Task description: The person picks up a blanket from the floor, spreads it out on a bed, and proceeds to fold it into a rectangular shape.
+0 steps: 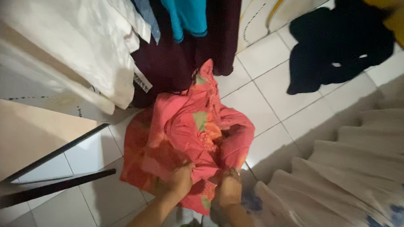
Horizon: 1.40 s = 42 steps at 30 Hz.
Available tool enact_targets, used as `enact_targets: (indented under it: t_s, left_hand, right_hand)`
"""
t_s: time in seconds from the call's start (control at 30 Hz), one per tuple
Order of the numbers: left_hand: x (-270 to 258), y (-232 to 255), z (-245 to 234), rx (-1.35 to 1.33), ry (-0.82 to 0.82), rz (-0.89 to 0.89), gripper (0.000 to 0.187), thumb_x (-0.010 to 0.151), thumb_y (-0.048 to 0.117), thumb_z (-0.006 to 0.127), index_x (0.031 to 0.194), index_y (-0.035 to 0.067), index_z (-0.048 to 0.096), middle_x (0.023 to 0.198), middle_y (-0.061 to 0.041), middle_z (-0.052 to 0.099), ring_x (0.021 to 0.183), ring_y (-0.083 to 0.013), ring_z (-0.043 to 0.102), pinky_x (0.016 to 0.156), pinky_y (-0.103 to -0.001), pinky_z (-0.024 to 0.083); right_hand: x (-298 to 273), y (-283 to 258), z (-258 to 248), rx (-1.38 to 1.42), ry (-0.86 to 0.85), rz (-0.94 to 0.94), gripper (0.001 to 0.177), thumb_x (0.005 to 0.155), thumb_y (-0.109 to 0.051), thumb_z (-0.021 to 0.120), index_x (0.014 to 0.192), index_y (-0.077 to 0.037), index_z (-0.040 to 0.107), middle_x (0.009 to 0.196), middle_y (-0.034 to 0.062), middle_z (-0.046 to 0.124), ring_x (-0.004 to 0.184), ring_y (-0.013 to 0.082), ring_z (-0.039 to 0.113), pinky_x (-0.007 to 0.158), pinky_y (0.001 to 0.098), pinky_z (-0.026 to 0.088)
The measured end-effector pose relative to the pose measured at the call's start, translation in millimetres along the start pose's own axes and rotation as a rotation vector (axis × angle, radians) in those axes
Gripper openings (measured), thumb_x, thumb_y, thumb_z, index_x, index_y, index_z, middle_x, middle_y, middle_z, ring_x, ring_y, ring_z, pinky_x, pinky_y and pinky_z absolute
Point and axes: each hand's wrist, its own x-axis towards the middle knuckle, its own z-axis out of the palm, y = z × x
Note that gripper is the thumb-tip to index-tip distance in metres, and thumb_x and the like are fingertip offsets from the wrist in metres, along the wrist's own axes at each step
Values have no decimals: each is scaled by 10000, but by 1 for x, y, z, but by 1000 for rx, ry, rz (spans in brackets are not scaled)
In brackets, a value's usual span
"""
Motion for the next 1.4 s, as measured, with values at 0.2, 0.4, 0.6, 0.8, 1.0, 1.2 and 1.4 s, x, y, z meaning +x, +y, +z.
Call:
enact_targets:
  t_s: [0.2,0.4,0.6,0.8,1.0,1.2,1.4]
  left_hand:
    - [-34,62,-41,-142,-47,46,340,990,146,478,1299,108,615,1160,-258,686,1090,-440,656,913,-533,510]
    - [-33,125,-75,-76,-58,194,302,985,217,519,1259,133,617,1057,-236,715,1009,-458,665,852,-568,512]
    - [-32,188,-106,-243,-15,526,251,939,166,582,1179,101,618,1052,-256,709,992,-475,658,807,-564,520]
    - [-51,245,-137,-215,-198,657,196,918,179,602,1082,83,654,944,-195,739,912,-393,717,803,-492,550]
    - [-95,275,-129,-203,-364,700,202,892,184,636,1048,71,697,911,-168,752,860,-328,730,773,-433,554]
    - [-139,301,-106,-192,-671,777,206,861,191,687,980,37,753,858,-137,765,792,-235,727,726,-379,553]
    - [-180,328,-99,96,-876,892,181,832,126,704,854,-49,746,722,-151,690,675,-185,629,619,-385,504]
  right_hand:
    - [-31,-20,-102,176,271,-29,297,727,-84,743,1009,-28,667,1041,220,677,1032,416,646,889,495,519]
    - [-75,-60,-199,365,488,161,260,770,42,588,995,-44,685,1025,192,692,1002,406,668,879,479,524]
    - [-119,-78,-263,446,579,381,308,775,66,537,993,-74,703,946,201,699,928,380,687,831,456,536]
    - [-173,-103,-284,448,854,458,156,849,16,596,944,-34,710,978,230,714,934,411,691,817,470,540]
    - [-249,-117,-286,475,996,532,207,882,22,564,974,-38,740,959,227,722,904,396,704,794,469,549]
    - [-318,-133,-285,642,1038,615,197,803,24,583,928,-35,724,919,164,743,851,299,754,782,392,581]
    - [-371,-133,-273,582,1018,752,138,859,-6,614,894,-31,746,862,179,759,801,289,754,731,388,580]
